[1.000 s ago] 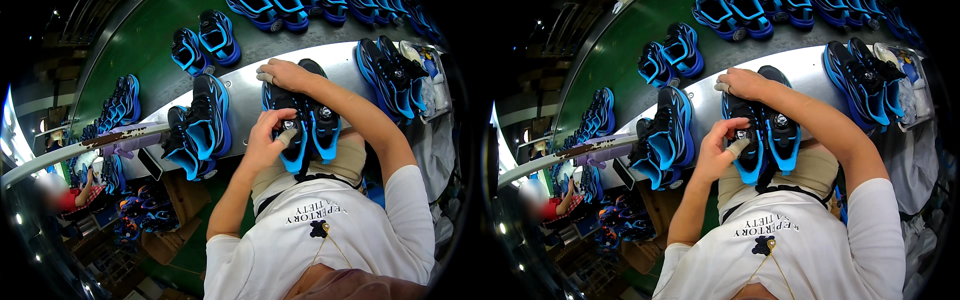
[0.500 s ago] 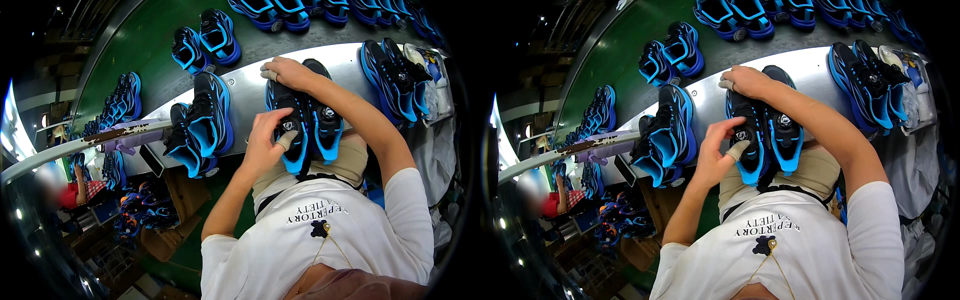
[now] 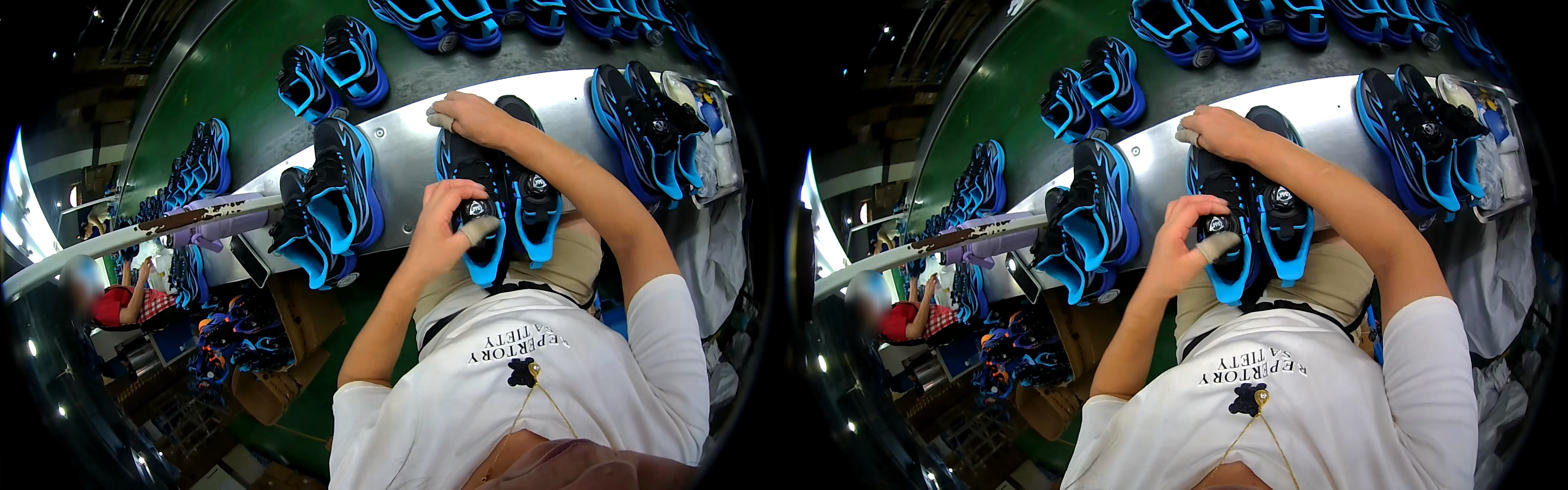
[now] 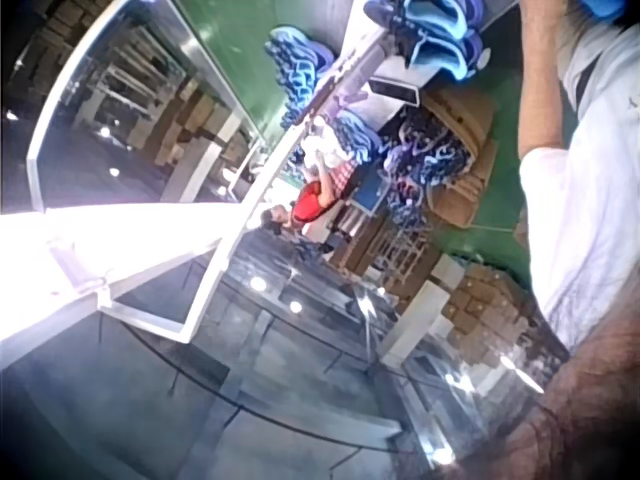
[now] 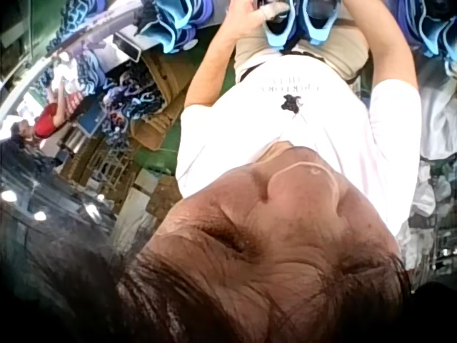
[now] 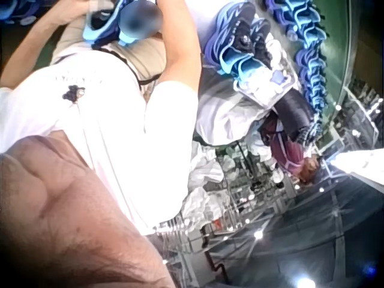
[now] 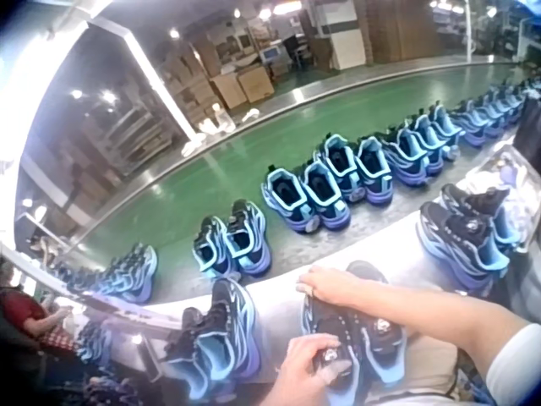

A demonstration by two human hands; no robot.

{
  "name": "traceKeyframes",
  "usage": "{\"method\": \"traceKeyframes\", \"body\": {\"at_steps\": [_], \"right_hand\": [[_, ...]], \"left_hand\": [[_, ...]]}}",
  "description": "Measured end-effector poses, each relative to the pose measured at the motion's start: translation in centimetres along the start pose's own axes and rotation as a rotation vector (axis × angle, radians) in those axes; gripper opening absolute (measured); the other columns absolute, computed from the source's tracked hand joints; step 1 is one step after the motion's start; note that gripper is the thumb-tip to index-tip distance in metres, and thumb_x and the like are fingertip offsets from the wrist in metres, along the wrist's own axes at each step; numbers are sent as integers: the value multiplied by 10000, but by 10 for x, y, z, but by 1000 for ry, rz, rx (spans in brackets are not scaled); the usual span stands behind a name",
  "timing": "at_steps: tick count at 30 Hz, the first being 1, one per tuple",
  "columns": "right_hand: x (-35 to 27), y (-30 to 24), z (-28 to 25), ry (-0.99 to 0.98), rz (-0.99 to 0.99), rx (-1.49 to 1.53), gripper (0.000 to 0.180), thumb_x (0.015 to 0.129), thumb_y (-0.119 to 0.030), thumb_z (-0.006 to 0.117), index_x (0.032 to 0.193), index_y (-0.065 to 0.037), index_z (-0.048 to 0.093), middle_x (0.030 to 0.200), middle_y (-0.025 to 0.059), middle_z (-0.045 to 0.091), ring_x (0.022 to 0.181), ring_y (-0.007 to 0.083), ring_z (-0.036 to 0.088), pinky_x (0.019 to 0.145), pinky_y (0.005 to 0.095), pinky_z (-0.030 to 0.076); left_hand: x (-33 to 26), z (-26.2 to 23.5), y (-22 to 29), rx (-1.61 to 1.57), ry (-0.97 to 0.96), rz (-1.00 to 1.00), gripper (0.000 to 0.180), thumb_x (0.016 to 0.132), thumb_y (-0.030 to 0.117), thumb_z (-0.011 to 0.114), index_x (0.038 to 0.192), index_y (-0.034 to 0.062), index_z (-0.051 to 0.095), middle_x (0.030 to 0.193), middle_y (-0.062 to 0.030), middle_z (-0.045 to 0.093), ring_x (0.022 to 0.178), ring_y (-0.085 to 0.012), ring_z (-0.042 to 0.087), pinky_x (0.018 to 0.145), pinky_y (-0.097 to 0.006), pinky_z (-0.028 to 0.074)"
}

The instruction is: The person wipes the exterior and interior edges of several black and blue athletic shoes using a small cloth.

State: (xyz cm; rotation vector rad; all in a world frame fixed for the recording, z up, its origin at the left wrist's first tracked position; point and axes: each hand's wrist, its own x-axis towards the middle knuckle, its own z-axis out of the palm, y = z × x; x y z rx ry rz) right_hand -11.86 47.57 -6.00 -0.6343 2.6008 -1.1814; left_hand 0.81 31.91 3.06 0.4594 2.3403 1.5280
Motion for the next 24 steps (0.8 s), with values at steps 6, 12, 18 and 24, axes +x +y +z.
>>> {"method": "traceKeyframes", "body": {"at_steps": [6,12,18,24], "right_hand": [[1,5,5,-3,-38,-11,284,928,-279,540,1053,-46,643,991,171,619,956,356,575,835,416,460],[2,0,-3,-23,-9,7,240,931,-220,516,1037,-43,638,949,167,610,933,349,575,821,413,458],[1,-11,-9,-25,-9,-11,240,931,-223,514,1023,-40,639,969,176,620,944,343,575,847,406,452],[3,0,-1,-13,-74,-46,215,902,-173,515,1027,-43,632,971,172,622,944,353,568,850,415,450]], "left_hand": [[2,-10,-29,-140,-182,115,260,784,85,684,1042,69,656,1140,-76,628,1123,-243,476,1002,-358,341],[-18,-21,3,241,137,128,317,807,174,704,1095,64,630,1160,-77,611,1088,-286,509,967,-379,388],[-62,-75,-30,970,417,-145,295,759,174,734,1018,73,635,1024,-121,580,1020,-326,499,899,-413,349],[-90,-70,-21,917,127,-250,189,758,112,699,946,111,681,1001,-118,588,1013,-307,523,892,-413,354]]}}
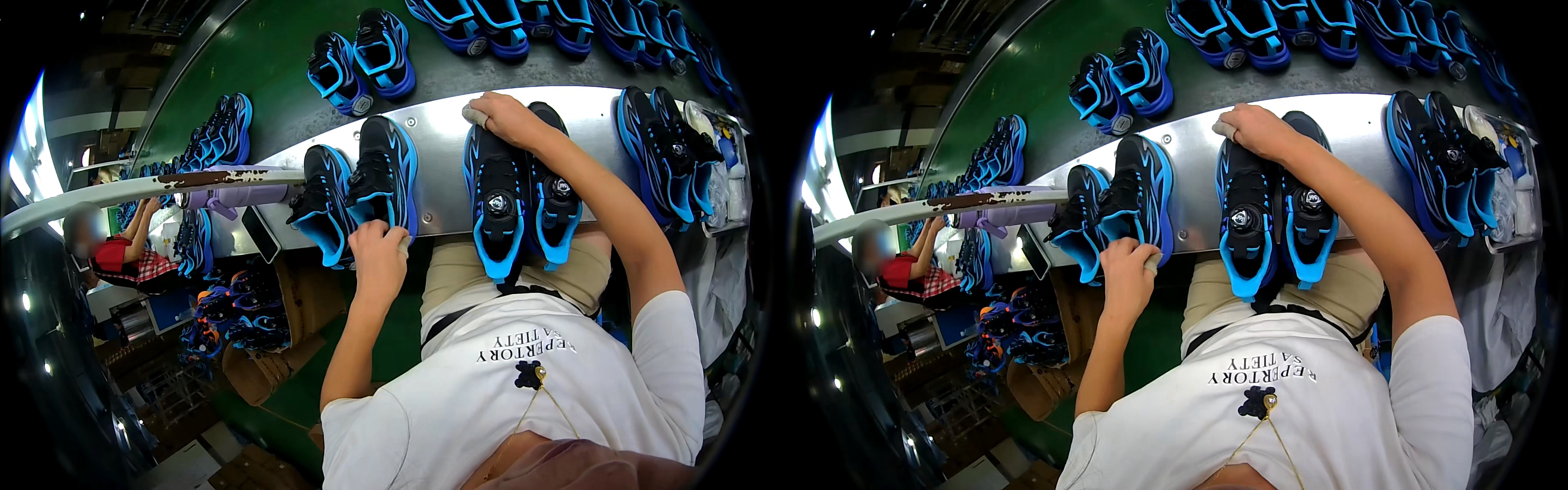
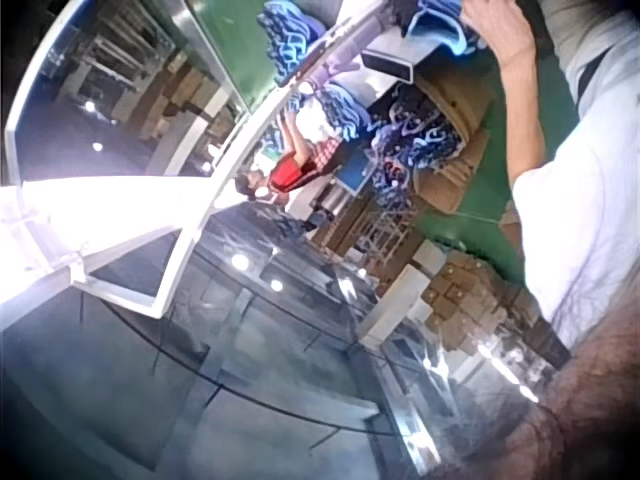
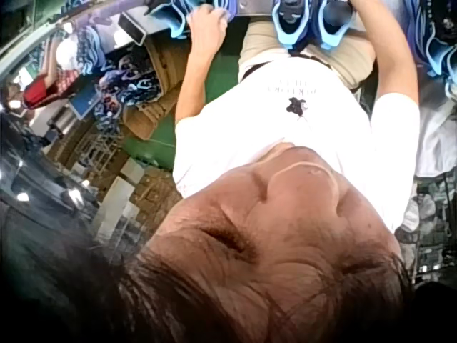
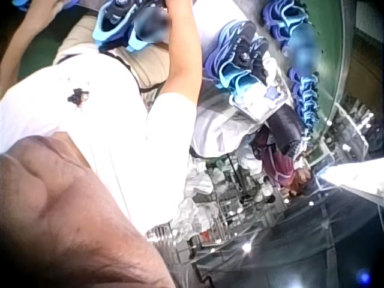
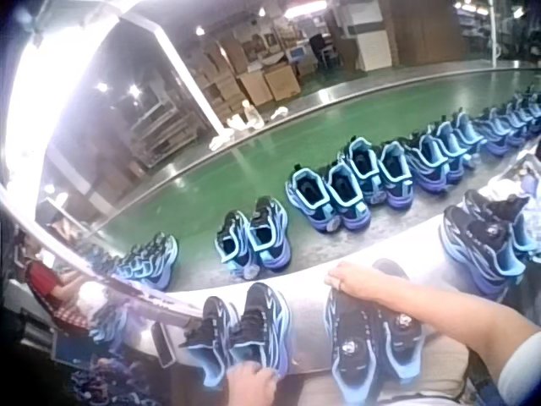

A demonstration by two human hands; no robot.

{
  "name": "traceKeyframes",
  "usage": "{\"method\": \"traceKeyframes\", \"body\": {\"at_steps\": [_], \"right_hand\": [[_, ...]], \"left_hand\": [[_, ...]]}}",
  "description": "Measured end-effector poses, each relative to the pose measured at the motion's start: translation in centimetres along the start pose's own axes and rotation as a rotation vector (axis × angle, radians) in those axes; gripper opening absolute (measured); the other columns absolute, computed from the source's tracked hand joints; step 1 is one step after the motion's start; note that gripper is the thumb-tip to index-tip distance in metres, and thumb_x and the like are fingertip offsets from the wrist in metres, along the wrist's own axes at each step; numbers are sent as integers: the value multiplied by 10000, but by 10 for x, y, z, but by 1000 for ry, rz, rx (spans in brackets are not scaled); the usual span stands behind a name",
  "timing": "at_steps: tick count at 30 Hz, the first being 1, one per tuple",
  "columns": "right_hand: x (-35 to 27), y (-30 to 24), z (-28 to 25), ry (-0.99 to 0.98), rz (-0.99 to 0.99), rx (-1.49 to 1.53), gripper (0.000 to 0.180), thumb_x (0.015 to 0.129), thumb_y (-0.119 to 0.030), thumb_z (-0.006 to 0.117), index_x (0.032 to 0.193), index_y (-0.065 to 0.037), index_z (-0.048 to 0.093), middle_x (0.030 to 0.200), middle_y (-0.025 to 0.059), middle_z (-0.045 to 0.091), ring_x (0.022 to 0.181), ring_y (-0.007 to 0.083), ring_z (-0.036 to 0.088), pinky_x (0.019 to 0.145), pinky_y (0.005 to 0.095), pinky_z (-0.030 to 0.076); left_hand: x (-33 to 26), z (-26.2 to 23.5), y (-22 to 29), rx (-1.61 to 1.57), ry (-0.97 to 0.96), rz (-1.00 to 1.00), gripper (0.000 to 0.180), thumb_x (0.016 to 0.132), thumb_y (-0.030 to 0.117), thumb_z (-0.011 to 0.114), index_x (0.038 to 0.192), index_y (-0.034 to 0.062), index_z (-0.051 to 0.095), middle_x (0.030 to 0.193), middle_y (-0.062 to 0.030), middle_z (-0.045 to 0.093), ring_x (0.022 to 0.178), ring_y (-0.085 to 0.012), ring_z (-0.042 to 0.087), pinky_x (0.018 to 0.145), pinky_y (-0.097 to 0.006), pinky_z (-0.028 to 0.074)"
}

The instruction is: The person wipes the exterior and interior edges of several black and blue athletic shoes using a small cloth.

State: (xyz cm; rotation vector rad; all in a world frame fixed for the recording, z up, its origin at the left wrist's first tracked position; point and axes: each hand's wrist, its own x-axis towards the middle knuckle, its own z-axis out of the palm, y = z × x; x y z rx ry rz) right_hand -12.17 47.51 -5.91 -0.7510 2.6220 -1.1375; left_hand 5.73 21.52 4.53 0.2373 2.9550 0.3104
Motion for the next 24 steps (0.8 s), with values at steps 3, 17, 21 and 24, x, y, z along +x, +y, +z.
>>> {"method": "traceKeyframes", "body": {"at_steps": [3,17,21,24], "right_hand": [[-2,8,0,-19,39,-37,216,890,-162,521,1031,-41,631,965,170,625,948,355,566,856,418,450],[0,5,5,-21,-37,-58,182,886,-155,512,973,-31,612,894,186,608,905,369,568,802,437,450],[8,4,1,-63,51,-76,200,907,-203,509,974,-38,600,914,195,604,896,381,572,784,458,448],[15,11,4,58,42,-83,248,939,-261,485,961,-39,594,923,197,603,886,394,570,776,461,448]], "left_hand": [[10,-18,35,-26,309,48,162,778,115,695,938,90,687,1010,-109,594,1008,-277,530,898,-396,371],[59,24,76,-705,71,338,217,780,85,708,987,43,654,1031,-98,607,1025,-255,557,894,-341,434],[18,11,88,-1072,58,89,179,911,156,613,994,0,644,1038,-118,624,875,-199,611,753,-277,488],[4,-2,91,-1679,-494,-583,482,1005,379,434,1075,-69,597,1225,-199,555,967,-242,636,642,-288,504]]}}
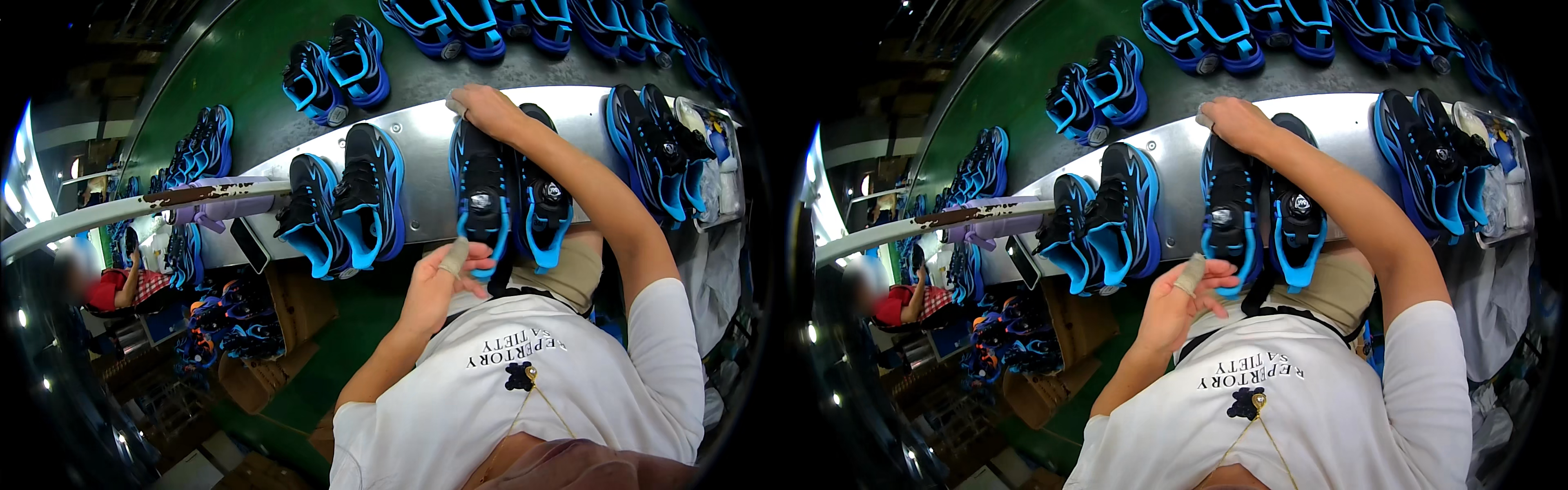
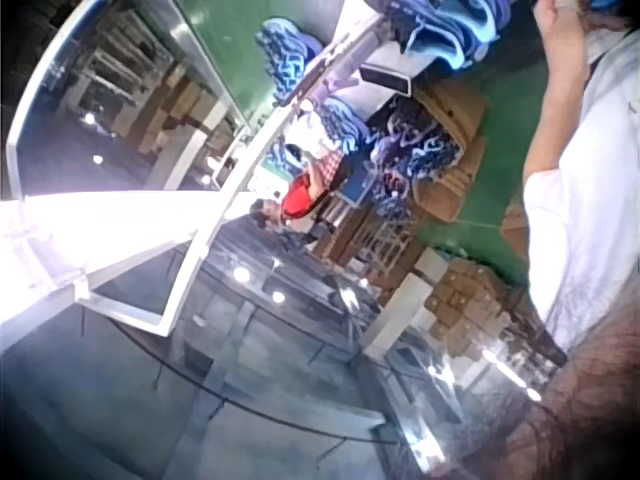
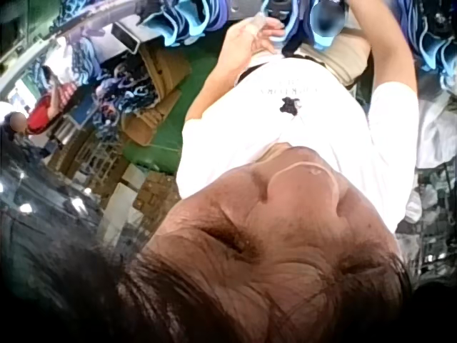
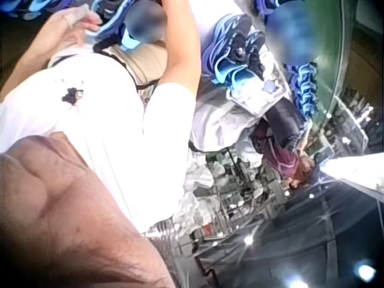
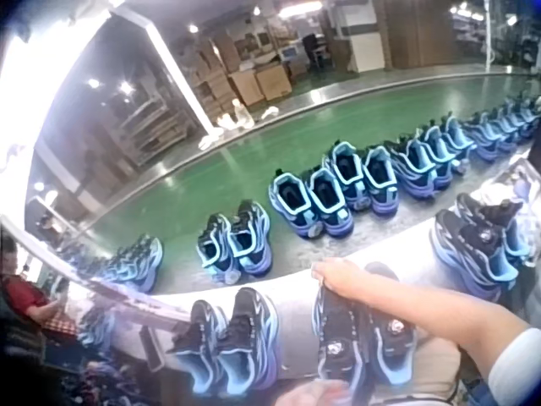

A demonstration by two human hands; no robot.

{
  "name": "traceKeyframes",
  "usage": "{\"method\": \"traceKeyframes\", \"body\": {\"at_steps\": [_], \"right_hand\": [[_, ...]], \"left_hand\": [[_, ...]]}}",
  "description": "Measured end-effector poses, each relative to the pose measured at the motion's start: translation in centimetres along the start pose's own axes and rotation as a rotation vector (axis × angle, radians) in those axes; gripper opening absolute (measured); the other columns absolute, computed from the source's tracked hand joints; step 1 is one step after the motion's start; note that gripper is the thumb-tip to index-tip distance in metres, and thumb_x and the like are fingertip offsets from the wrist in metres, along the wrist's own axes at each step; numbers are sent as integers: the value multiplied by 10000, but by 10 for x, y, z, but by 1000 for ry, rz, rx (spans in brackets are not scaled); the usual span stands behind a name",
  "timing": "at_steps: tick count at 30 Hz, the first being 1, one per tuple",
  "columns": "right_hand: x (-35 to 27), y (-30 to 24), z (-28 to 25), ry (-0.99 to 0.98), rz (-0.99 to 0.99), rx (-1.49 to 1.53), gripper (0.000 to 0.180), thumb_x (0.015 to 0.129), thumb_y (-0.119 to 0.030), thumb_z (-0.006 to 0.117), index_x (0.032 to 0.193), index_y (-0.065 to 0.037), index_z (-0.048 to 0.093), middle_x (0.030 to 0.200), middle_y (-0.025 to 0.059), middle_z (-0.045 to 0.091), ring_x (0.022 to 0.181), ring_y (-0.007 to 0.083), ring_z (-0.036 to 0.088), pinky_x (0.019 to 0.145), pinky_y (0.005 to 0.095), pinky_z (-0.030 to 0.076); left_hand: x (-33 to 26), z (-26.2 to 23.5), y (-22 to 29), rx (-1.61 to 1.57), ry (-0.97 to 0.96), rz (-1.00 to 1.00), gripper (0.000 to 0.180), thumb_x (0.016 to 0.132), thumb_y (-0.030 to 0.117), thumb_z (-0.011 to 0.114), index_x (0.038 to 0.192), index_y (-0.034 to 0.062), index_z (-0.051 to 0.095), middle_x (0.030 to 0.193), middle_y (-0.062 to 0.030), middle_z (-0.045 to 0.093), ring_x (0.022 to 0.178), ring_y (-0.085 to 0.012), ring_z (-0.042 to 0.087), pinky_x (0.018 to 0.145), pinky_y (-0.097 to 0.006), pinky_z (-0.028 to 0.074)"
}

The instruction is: The person wipes the exterior and interior edges of several black and blue athletic shoes using a small cloth.

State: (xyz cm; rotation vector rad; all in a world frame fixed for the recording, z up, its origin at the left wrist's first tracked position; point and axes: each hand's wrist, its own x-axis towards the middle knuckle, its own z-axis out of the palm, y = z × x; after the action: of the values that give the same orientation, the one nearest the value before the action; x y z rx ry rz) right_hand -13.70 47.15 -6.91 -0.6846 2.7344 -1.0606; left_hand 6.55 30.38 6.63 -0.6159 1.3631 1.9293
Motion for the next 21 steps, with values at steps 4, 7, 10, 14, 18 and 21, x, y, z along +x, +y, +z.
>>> {"method": "traceKeyframes", "body": {"at_steps": [4,7,10,14,18,21], "right_hand": [[-1,0,9,65,12,-4,280,946,-302,471,942,-51,595,902,189,605,879,384,586,760,460,466],[-1,-8,9,68,25,-18,253,934,-285,484,937,-56,590,894,189,611,867,380,605,746,469,483],[-2,-6,13,77,51,-19,259,934,-292,485,938,-54,589,891,186,611,859,378,606,741,471,484],[1,1,17,98,28,-13,260,922,-301,509,927,-57,600,887,182,612,873,366,602,743,469,477],[-6,-2,-5,125,-54,93,272,900,-320,558,977,-75,648,903,161,593,906,323,577,760,413,465],[-25,-34,-64,-158,-18,208,306,868,-327,620,1064,-96,667,912,122,556,880,268,556,762,372,451]], "left_hand": [[10,17,17,-205,8,-204,487,985,349,495,1159,-105,507,1231,-211,553,1066,-310,621,567,-279,505],[38,26,-7,-283,98,-170,421,967,306,547,1100,-94,528,1231,-209,560,1076,-302,617,518,-248,479],[34,35,-17,30,188,13,272,967,220,543,1006,-49,564,1008,-176,667,696,-198,657,466,-227,441],[34,40,-14,379,217,138,192,969,161,502,964,-24,553,860,-167,698,430,-130,554,448,-237,450],[35,22,-10,-59,63,-50,169,974,144,494,998,-8,564,1013,-179,675,682,-172,657,638,-262,531],[30,12,-9,-212,-60,-45,159,971,154,525,1028,16,577,1100,-209,636,894,-210,656,762,-273,520]]}}
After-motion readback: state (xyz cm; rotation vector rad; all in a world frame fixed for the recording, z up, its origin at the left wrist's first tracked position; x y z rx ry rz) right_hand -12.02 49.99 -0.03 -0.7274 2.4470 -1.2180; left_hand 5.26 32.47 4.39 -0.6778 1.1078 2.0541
